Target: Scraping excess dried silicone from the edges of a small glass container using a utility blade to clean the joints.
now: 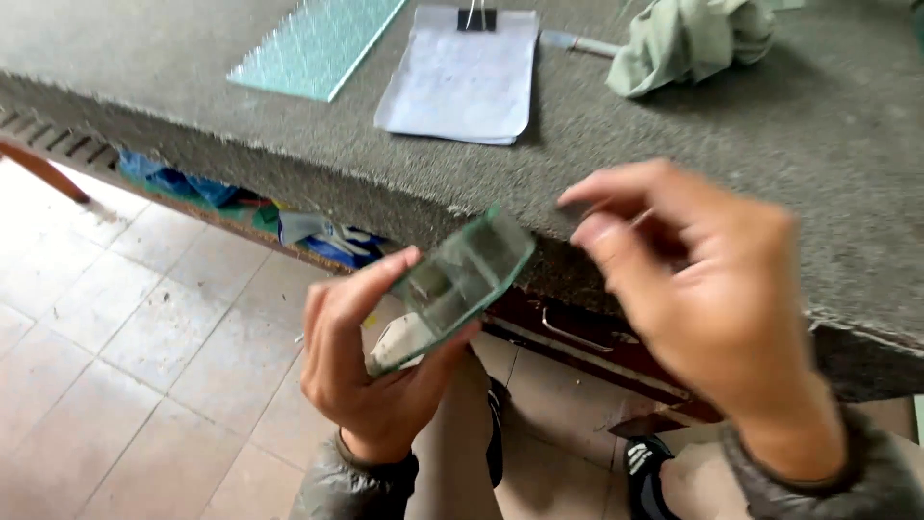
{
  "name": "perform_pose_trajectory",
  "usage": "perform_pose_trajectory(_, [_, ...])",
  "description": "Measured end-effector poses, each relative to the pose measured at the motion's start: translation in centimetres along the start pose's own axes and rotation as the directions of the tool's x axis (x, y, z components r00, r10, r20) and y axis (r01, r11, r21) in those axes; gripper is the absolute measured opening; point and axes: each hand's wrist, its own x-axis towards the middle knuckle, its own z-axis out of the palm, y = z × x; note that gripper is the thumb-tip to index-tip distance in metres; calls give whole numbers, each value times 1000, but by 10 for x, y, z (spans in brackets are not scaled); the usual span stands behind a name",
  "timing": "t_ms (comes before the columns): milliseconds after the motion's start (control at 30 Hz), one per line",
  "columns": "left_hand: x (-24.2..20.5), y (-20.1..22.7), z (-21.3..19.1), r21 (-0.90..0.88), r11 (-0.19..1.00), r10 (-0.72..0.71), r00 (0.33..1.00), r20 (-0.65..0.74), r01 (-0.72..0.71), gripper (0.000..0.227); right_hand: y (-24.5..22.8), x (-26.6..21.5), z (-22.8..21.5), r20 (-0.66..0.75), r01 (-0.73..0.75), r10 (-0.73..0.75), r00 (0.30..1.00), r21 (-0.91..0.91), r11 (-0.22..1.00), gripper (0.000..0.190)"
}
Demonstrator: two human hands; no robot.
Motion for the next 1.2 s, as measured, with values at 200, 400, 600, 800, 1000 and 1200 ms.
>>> perform_pose_trajectory(200, [103, -6, 92, -91, 955, 287, 958, 28, -283, 55, 33, 39, -61, -291, 151, -151, 945, -24, 988, 9])
perform_pose_trajectory(400, [109, -31, 178, -135, 963, 257, 948, 188, -234, 48, 123, 96, -50, -199, 341, -436, 878, -381, 859, 13])
perform_pose_trajectory(600, [100, -28, 190, -121, 977, 191, 972, 137, -175, 47, 130, 85, -29, -233, 363, -438, 868, -305, 881, 15])
perform_pose_trajectory(800, [101, -29, 182, -147, 974, 201, 953, 229, -170, 43, 120, 101, -30, -142, 442, -474, 869, -209, 872, 10])
perform_pose_trajectory(1000, [99, -32, 185, -123, 990, 89, 979, 185, -67, 43, 128, 123, -30, -118, 518, -553, 825, -234, 823, 13])
perform_pose_trajectory(1200, [95, -34, 190, -95, 991, 110, 976, 185, -93, 47, 127, 113, -33, -90, 492, -512, 854, -178, 852, 13])
